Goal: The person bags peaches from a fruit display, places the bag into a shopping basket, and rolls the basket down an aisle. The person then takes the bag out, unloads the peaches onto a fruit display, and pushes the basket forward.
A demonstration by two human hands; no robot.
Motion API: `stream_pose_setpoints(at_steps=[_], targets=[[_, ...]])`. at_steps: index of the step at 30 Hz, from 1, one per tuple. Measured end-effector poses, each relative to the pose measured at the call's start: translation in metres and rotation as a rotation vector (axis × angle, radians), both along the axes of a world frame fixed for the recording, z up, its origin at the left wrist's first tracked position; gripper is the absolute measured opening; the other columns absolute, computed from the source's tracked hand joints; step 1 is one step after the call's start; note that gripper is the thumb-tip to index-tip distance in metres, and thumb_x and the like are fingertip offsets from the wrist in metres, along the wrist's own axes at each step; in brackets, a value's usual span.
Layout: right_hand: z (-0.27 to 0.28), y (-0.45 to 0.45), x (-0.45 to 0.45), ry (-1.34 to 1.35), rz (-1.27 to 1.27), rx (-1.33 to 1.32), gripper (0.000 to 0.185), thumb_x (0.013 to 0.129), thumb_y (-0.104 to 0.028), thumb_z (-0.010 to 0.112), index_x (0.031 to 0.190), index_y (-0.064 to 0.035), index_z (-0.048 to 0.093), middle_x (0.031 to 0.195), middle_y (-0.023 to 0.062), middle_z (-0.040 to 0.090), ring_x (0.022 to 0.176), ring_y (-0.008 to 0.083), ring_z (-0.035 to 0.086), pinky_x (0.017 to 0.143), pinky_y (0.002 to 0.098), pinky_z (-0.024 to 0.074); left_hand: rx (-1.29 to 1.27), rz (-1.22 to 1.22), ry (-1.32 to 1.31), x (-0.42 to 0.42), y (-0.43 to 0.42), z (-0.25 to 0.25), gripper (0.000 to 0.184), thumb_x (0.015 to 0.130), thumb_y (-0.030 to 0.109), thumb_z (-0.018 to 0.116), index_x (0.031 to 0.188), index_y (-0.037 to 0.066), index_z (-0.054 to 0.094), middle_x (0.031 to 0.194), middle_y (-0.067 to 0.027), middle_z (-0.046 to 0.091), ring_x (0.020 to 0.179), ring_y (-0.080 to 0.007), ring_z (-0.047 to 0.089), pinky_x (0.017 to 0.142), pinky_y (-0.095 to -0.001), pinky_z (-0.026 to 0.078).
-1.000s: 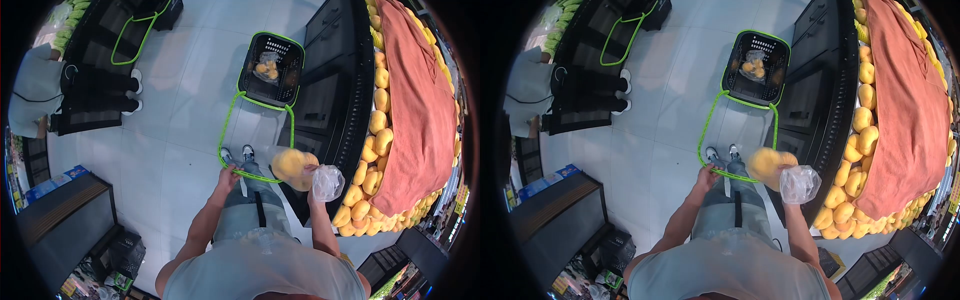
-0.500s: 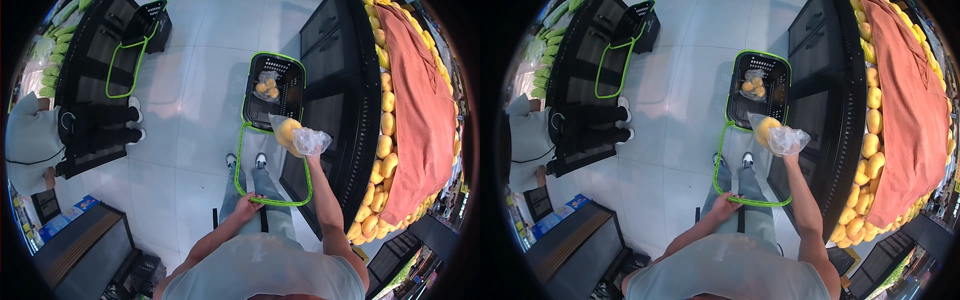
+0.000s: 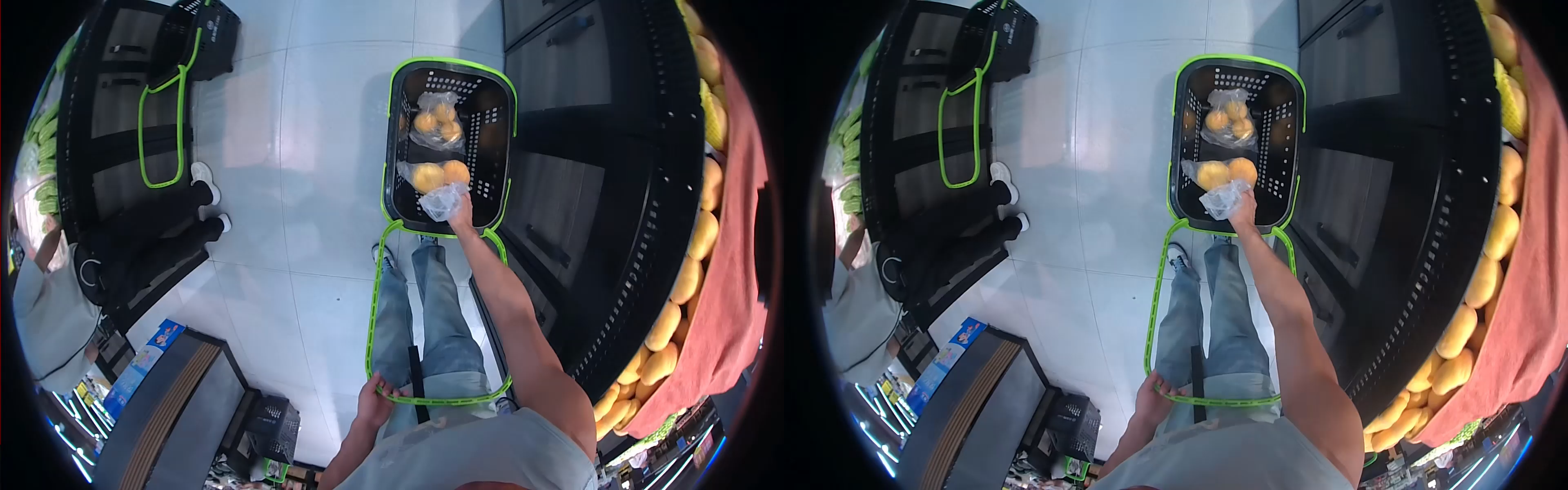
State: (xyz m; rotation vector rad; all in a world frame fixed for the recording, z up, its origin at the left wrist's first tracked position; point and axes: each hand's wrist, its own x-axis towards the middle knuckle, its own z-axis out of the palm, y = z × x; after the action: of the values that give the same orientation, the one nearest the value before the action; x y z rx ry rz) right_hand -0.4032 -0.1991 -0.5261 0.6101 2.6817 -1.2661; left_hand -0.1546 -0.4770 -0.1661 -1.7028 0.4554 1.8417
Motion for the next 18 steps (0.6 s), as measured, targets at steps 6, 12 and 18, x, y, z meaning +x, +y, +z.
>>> stream_pose_setpoints(at_steps=[6, 12, 18], targets=[[-0.05, -0.003, -0.019, -0.276, -0.142, -0.136, 0.039, 0.081, -0.03, 0.062, 0.112, -0.0059, 0.063, 0.119, 0.017, 0.059, 0.111, 0.0343, 0.056, 0.096, 0.0396, 0.0448, -0.079, -0.049, -0.114, 0.004, 0.007, 0.02, 0.032, 0.098, 0.034, 0.045, 0.073, 0.014, 0.048, 0.054, -0.0013, 0.041, 0.058, -0.0241, 0.053, 0.082, -0.0524, 0.047], [-0.091, 0.013, -0.023, -0.304, 0.074, 0.0, 0.038, 0.08, -0.029, 0.063, 0.112, -0.009, 0.064, 0.112, 0.0162, 0.064, 0.107, 0.0309, 0.06, 0.093, 0.0374, 0.0466, -0.09, -0.039, -0.138, 0.009, 0.01, 0.038, 0.031, 0.097, 0.034, 0.046, 0.074, 0.013, 0.048, 0.055, -0.0012, 0.041, 0.058, -0.0237, 0.053, 0.081, -0.0526, 0.048], [-0.118, 0.029, -0.066, -0.215, 0.006, -0.062, 0.028, 0.081, -0.025, 0.061, 0.105, -0.0112, 0.069, 0.108, 0.0127, 0.066, 0.104, 0.0309, 0.06, 0.091, 0.0375, 0.047, -0.104, -0.03, -0.158, 0.019, 0.007, 0.039, 0.033, 0.097, 0.036, 0.047, 0.074, 0.013, 0.048, 0.056, -0.0006, 0.041, 0.061, -0.0232, 0.054, 0.082, -0.0523, 0.047]])
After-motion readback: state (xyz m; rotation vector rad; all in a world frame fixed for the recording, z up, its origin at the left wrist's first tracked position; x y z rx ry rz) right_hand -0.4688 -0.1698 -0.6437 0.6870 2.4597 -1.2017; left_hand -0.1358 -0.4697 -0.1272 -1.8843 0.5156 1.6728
